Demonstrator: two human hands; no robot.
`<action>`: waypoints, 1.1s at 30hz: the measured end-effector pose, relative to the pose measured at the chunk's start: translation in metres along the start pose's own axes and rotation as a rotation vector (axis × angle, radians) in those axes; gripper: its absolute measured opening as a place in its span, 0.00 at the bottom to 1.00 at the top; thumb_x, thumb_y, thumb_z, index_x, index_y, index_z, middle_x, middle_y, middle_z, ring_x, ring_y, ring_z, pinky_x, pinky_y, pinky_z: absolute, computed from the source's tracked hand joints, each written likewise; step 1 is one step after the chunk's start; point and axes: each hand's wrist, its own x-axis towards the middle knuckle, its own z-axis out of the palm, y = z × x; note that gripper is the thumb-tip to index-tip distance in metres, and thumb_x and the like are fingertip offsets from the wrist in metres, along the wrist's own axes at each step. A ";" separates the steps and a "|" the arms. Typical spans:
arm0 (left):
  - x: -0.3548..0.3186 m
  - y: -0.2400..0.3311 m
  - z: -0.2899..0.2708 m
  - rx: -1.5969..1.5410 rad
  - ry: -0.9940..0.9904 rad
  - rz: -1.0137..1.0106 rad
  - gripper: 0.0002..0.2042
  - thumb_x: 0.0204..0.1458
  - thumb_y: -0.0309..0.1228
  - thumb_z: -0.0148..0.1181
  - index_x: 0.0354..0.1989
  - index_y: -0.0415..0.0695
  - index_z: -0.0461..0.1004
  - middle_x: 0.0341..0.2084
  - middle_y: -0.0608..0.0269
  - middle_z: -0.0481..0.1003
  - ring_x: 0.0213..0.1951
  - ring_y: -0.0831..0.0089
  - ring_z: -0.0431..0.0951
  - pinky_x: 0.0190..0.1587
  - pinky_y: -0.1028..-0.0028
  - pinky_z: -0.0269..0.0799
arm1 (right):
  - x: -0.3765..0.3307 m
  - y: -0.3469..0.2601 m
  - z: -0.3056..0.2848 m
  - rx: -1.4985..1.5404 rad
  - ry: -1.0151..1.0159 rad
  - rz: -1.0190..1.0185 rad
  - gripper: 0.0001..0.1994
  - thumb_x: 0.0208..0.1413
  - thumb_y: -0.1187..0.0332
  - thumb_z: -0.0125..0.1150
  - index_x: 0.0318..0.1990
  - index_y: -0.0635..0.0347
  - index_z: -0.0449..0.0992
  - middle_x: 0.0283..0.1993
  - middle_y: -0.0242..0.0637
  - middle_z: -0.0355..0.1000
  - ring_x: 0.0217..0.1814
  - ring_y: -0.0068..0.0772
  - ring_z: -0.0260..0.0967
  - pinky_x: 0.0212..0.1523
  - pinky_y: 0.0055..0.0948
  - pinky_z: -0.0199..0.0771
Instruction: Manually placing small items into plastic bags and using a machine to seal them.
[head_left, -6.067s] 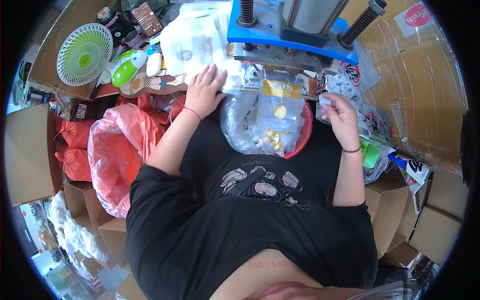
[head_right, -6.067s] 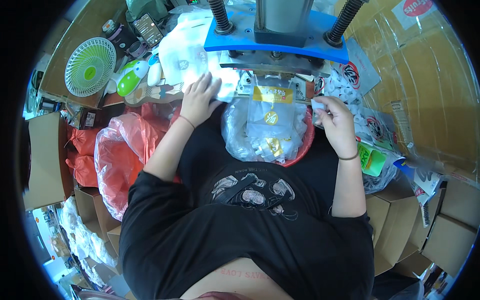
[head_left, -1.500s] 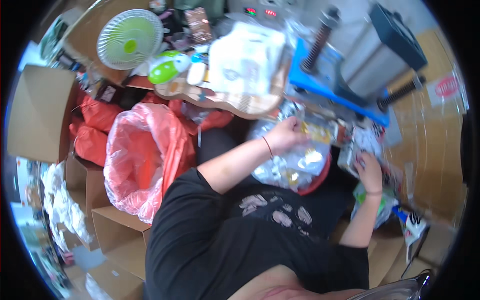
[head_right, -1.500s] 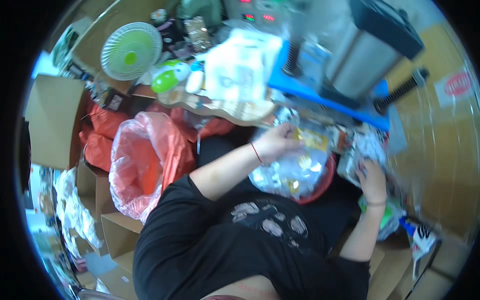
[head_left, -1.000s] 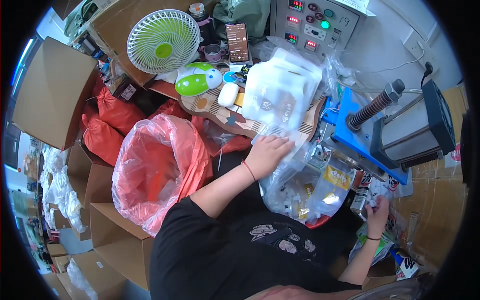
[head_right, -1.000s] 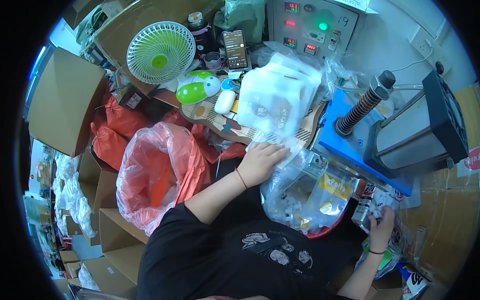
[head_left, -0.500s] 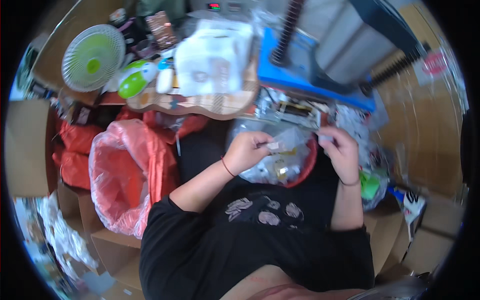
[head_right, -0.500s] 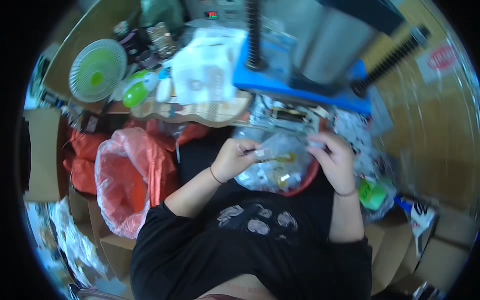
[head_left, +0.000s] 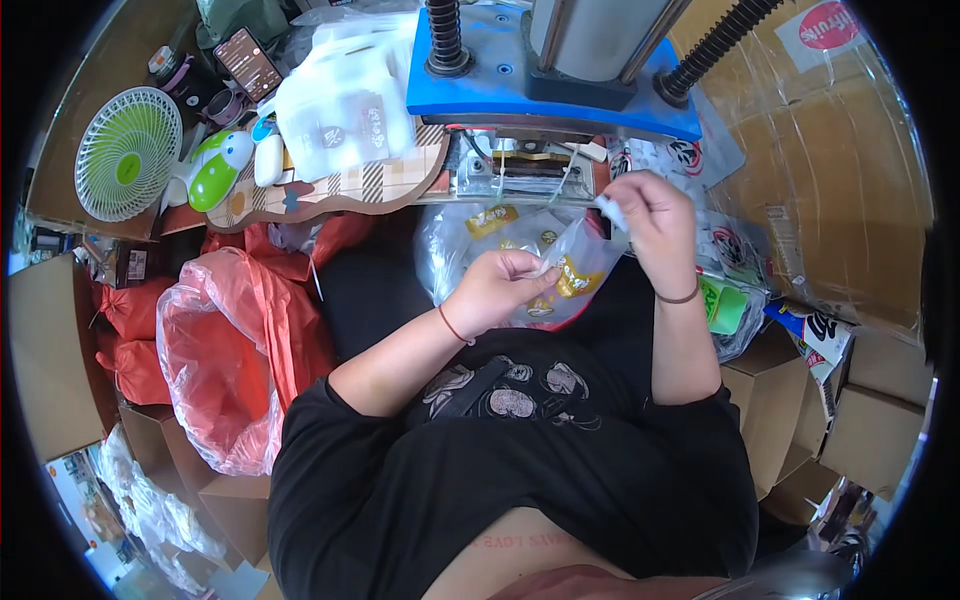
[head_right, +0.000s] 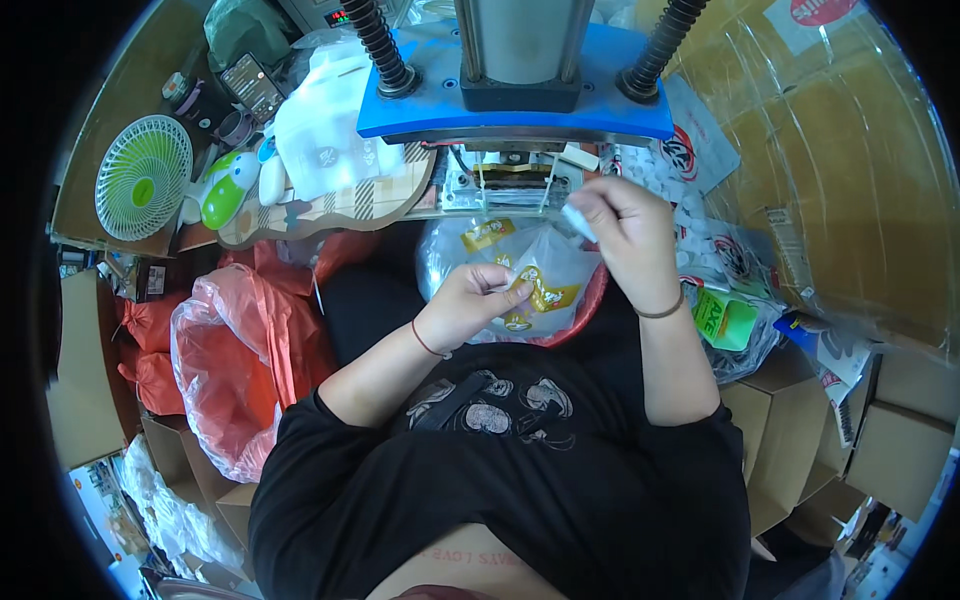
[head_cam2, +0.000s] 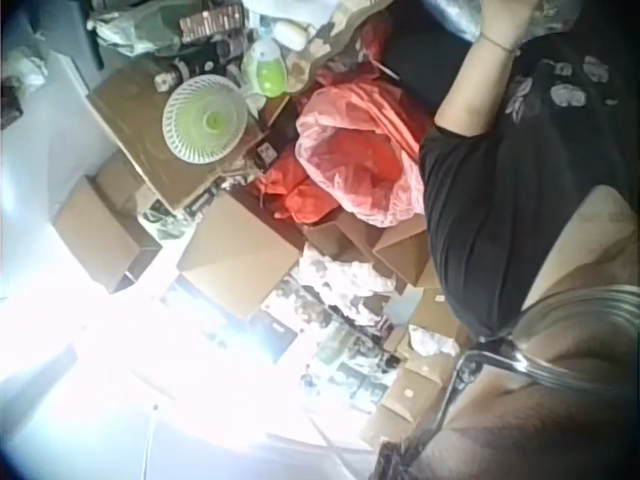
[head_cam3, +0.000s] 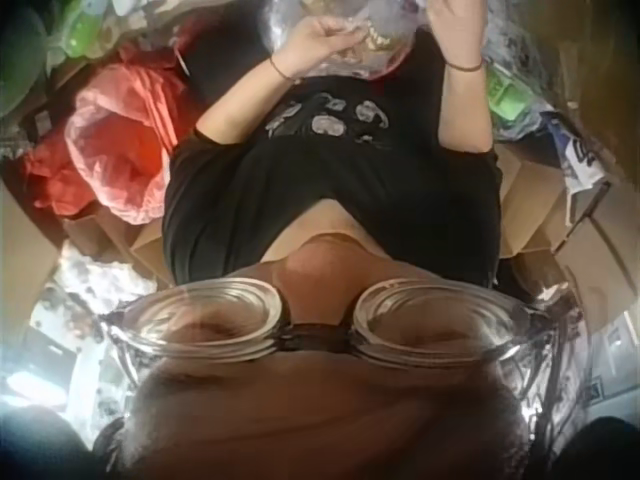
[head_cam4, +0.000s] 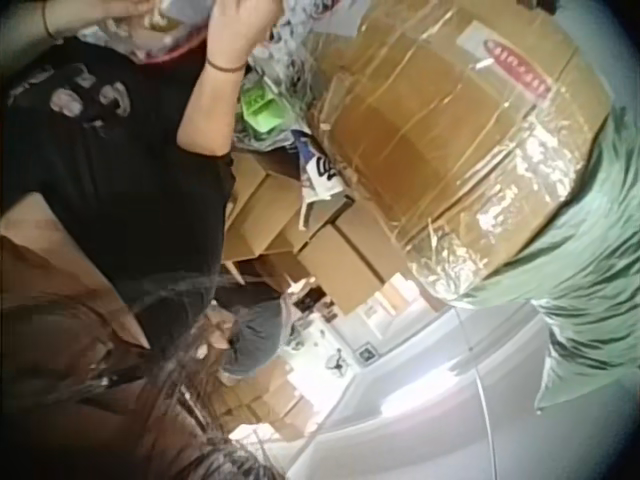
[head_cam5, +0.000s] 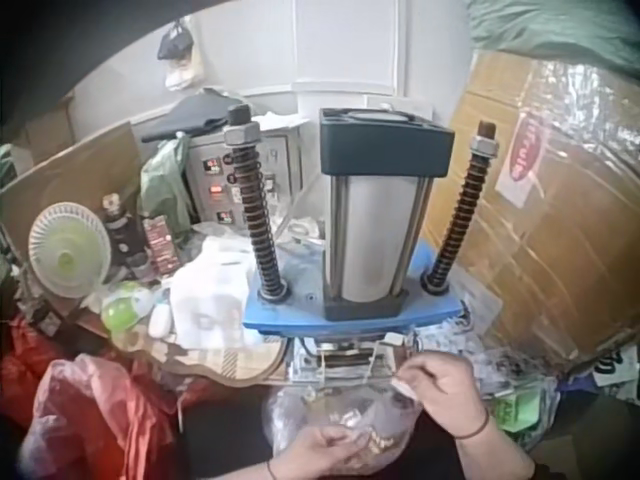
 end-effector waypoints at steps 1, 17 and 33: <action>0.003 -0.002 -0.002 0.034 0.035 0.010 0.14 0.63 0.38 0.58 0.38 0.39 0.81 0.30 0.68 0.81 0.31 0.85 0.75 0.36 0.80 0.72 | 0.002 -0.002 0.001 0.000 -0.005 -0.003 0.06 0.57 0.71 0.64 0.36 0.65 0.78 0.31 0.37 0.75 0.32 0.27 0.71 0.36 0.27 0.69; 0.003 -0.031 -0.046 0.388 -0.160 0.235 0.13 0.64 0.39 0.53 0.42 0.42 0.78 0.28 0.60 0.79 0.30 0.67 0.80 0.36 0.69 0.74 | -0.032 -0.006 0.001 -0.740 -0.328 -0.201 0.12 0.61 0.68 0.51 0.47 0.65 0.76 0.45 0.51 0.74 0.48 0.56 0.71 0.50 0.44 0.69; 0.021 -0.045 -0.099 0.457 -0.126 0.512 0.07 0.55 0.31 0.57 0.37 0.42 0.76 0.30 0.50 0.75 0.37 0.49 0.76 0.41 0.56 0.71 | 0.023 0.081 -0.030 -1.202 -0.124 -0.066 0.19 0.58 0.73 0.50 0.57 0.66 0.69 0.55 0.56 0.68 0.58 0.62 0.63 0.58 0.50 0.62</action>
